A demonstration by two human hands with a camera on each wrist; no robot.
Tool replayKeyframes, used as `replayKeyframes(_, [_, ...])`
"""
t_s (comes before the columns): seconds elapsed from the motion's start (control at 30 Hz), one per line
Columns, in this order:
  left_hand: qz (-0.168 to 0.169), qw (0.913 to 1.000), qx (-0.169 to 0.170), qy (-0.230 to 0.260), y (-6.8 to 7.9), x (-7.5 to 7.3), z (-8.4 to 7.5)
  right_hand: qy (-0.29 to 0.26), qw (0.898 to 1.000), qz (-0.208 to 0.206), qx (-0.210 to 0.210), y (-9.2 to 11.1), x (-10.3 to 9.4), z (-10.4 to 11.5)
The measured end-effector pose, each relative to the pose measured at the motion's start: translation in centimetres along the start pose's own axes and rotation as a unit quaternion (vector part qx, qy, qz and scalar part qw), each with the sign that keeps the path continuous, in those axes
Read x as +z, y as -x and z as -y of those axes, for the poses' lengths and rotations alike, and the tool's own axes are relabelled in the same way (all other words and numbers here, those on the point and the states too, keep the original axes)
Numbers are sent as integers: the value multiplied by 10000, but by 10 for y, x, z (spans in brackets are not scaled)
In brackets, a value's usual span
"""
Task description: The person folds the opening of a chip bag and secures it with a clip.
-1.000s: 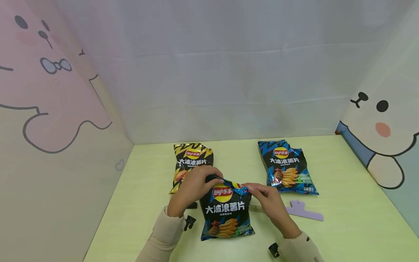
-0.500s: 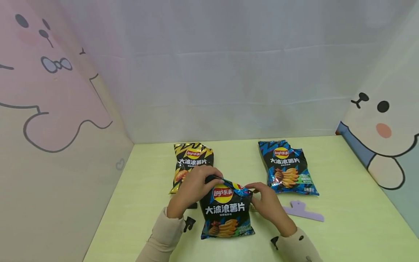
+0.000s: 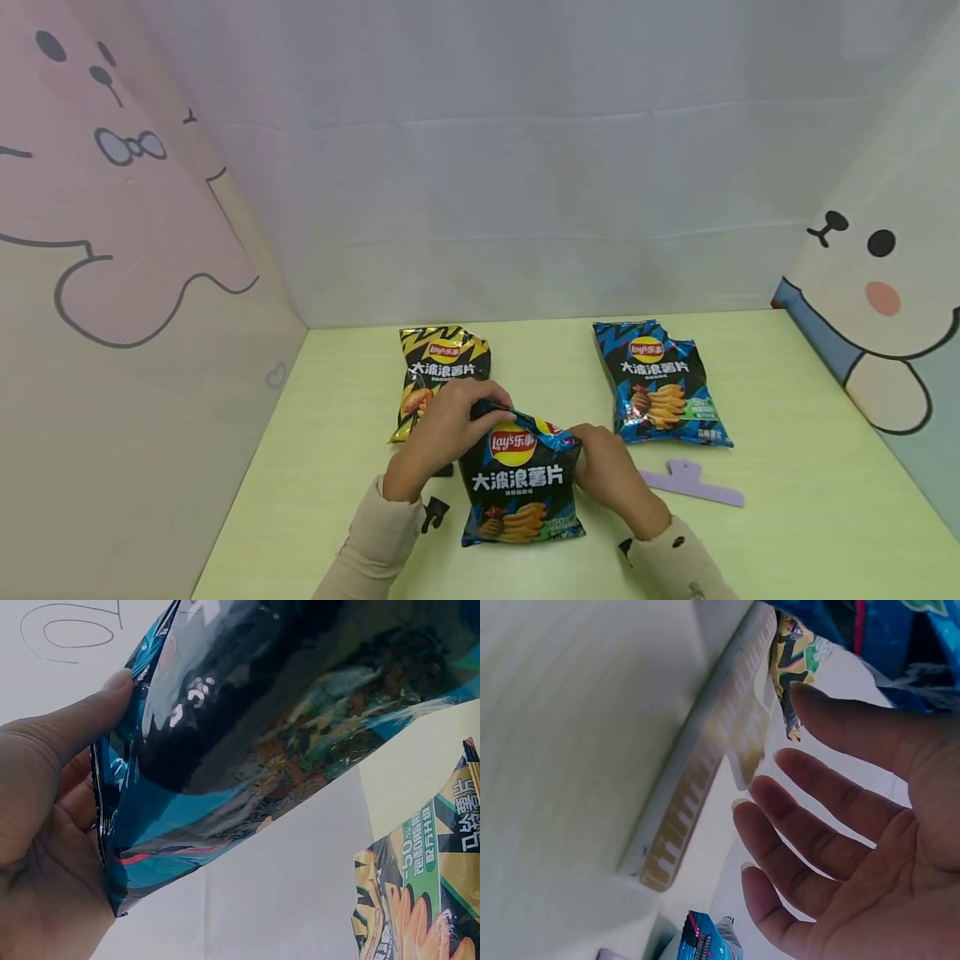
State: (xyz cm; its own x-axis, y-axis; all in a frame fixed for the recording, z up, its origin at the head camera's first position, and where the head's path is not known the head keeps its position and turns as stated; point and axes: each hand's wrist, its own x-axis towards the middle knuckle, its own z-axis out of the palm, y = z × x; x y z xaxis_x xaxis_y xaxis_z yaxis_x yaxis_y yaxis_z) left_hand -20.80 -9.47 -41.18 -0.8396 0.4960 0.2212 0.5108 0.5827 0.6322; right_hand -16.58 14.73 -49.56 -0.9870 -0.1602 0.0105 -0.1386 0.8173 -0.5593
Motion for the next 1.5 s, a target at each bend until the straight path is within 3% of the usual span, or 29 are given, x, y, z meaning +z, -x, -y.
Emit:
replayKeyframes(0.17, [15,10000,16,42,1,0,-1,-71,9997,124,174,3,4,1])
replayKeyframes(0.4, [4,10000,56,40,1,-1,-3,31,9999,-95,8,3,10,-1])
replayKeyframes(0.7, [34,10000,62,14,2,-2,-3,136,9993,-197,298,1,13,-5])
replayKeyframes(1.1, [11,10000,77,19,1,-2,-3,-788,9944,235,665,1,4,-7])
replayKeyframes(1.5, [86,10000,8,23,2,-2,-3,-1073,9931,-147,440,2,-4,-6])
